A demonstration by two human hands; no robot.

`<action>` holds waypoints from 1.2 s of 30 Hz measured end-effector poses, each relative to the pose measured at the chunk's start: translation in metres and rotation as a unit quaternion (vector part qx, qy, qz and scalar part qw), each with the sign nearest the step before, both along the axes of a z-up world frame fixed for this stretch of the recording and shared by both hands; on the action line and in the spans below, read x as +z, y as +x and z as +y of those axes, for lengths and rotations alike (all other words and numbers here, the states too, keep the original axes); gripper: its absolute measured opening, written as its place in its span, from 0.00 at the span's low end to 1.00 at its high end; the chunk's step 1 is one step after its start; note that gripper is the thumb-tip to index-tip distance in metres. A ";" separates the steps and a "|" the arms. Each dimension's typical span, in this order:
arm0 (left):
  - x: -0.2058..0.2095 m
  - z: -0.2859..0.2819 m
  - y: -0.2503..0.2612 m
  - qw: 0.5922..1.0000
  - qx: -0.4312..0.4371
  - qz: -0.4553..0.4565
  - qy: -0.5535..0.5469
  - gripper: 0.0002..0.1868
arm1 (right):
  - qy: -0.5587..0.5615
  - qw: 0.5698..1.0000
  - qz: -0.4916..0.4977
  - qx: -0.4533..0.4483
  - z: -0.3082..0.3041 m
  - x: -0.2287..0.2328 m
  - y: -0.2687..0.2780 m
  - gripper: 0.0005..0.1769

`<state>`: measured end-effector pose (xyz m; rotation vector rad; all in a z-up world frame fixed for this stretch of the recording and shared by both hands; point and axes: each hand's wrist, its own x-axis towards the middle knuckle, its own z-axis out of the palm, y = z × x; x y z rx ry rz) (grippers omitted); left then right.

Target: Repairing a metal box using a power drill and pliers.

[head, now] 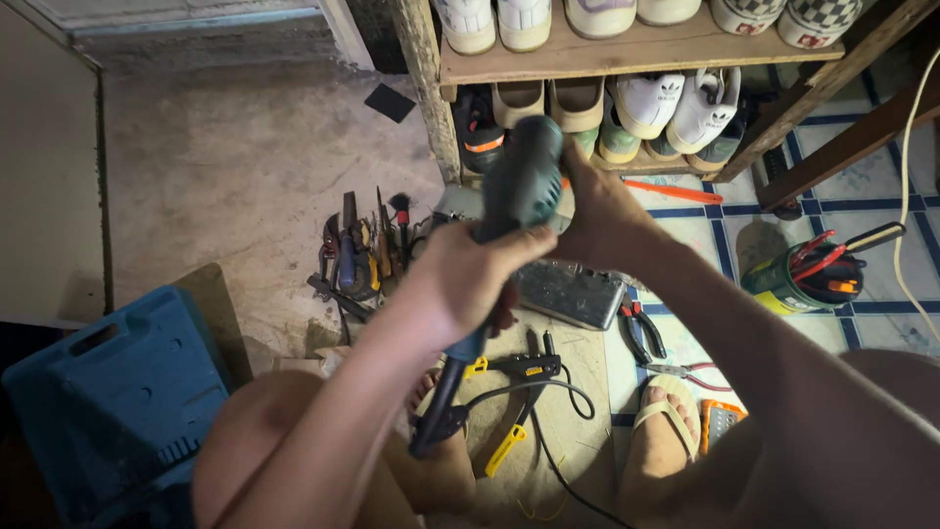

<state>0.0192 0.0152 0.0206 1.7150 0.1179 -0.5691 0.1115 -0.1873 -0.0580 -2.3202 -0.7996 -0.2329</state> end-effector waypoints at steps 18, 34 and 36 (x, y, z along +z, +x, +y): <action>0.016 0.018 -0.012 0.997 0.053 -0.018 0.045 0.16 | -0.186 0.972 -0.108 -0.099 -0.050 -0.196 0.016 0.14; 0.025 0.010 -0.014 0.998 0.065 0.009 0.014 0.18 | -0.330 0.941 -0.069 -0.022 -0.034 -0.176 0.036 0.18; 0.024 0.010 -0.014 0.998 0.068 0.002 0.003 0.19 | -0.360 0.932 -0.005 -0.030 -0.026 -0.171 0.038 0.17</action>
